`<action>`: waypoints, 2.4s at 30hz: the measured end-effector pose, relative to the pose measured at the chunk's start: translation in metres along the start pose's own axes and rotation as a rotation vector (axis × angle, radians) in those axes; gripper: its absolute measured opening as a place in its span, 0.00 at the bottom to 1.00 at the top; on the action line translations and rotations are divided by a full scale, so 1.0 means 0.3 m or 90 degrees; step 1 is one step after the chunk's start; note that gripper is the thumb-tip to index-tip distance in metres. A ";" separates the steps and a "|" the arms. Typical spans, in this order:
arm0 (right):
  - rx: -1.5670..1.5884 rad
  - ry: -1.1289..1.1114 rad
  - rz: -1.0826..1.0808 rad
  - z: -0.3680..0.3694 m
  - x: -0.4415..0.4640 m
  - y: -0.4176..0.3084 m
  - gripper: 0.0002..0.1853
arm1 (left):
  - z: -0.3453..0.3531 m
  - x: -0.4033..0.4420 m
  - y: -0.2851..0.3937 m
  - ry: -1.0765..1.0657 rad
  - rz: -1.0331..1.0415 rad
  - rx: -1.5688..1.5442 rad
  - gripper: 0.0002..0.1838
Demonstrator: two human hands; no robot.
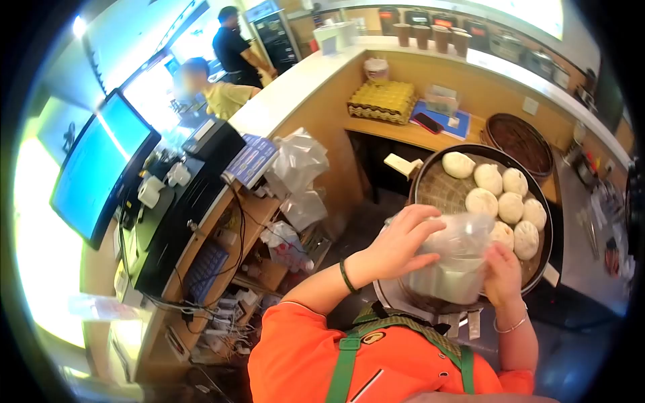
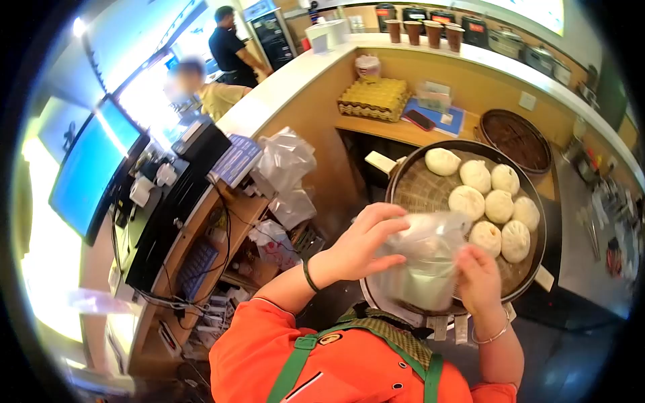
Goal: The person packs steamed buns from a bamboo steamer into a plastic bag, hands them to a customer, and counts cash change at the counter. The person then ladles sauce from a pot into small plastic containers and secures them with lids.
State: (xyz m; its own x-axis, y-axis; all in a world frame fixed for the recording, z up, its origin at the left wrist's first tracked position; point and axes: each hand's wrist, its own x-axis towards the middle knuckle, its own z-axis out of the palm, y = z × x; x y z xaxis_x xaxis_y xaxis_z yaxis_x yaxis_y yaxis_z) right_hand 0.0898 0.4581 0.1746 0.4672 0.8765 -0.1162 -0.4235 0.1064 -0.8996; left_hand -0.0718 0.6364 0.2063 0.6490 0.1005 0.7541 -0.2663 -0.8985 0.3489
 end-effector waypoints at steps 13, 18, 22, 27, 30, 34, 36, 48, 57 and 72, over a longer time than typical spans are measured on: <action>-0.331 0.061 -0.337 0.111 -0.092 -0.024 0.09 | 0.105 -0.048 0.166 0.004 -0.152 -0.348 0.19; -0.282 0.033 -0.278 0.130 -0.086 -0.005 0.12 | 0.135 -0.065 0.155 -0.043 -0.236 -0.429 0.18; -0.518 0.066 -0.413 0.129 -0.092 0.012 0.13 | 0.151 -0.058 0.164 -0.063 -0.273 -0.436 0.14; -0.647 0.096 -0.501 0.144 -0.114 0.036 0.12 | 0.181 -0.075 0.149 0.001 -0.228 -0.465 0.06; -0.398 0.117 -0.303 0.112 -0.134 0.017 0.14 | 0.189 -0.081 0.161 0.024 -0.296 -0.510 0.06; -0.396 0.235 -0.328 0.058 -0.137 0.018 0.14 | 0.216 -0.109 0.128 0.042 -0.340 -0.593 0.05; -0.543 0.277 -0.419 0.031 -0.130 0.006 0.12 | 0.204 -0.098 0.143 0.032 -0.335 -0.776 0.05; 0.187 -0.049 -0.118 -0.230 -0.258 -0.076 0.04 | 0.065 -0.027 0.133 -0.415 -0.280 -0.491 0.08; -0.507 -0.278 -0.175 -0.149 -0.330 -0.167 0.09 | 0.021 0.058 0.019 -0.311 -0.204 -0.817 0.12; 0.017 0.705 -0.231 -0.887 -0.081 0.107 0.12 | 0.234 0.135 -0.889 -0.477 -0.073 0.332 0.17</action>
State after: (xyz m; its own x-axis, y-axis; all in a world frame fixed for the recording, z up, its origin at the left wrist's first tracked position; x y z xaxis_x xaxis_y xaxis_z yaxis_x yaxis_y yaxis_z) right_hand 0.2715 0.3153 0.0365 0.9809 -0.0957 -0.1691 -0.1353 0.2879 -0.9481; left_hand 0.0756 0.8501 0.1048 0.9921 0.0620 0.1091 0.0660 -0.9973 -0.0332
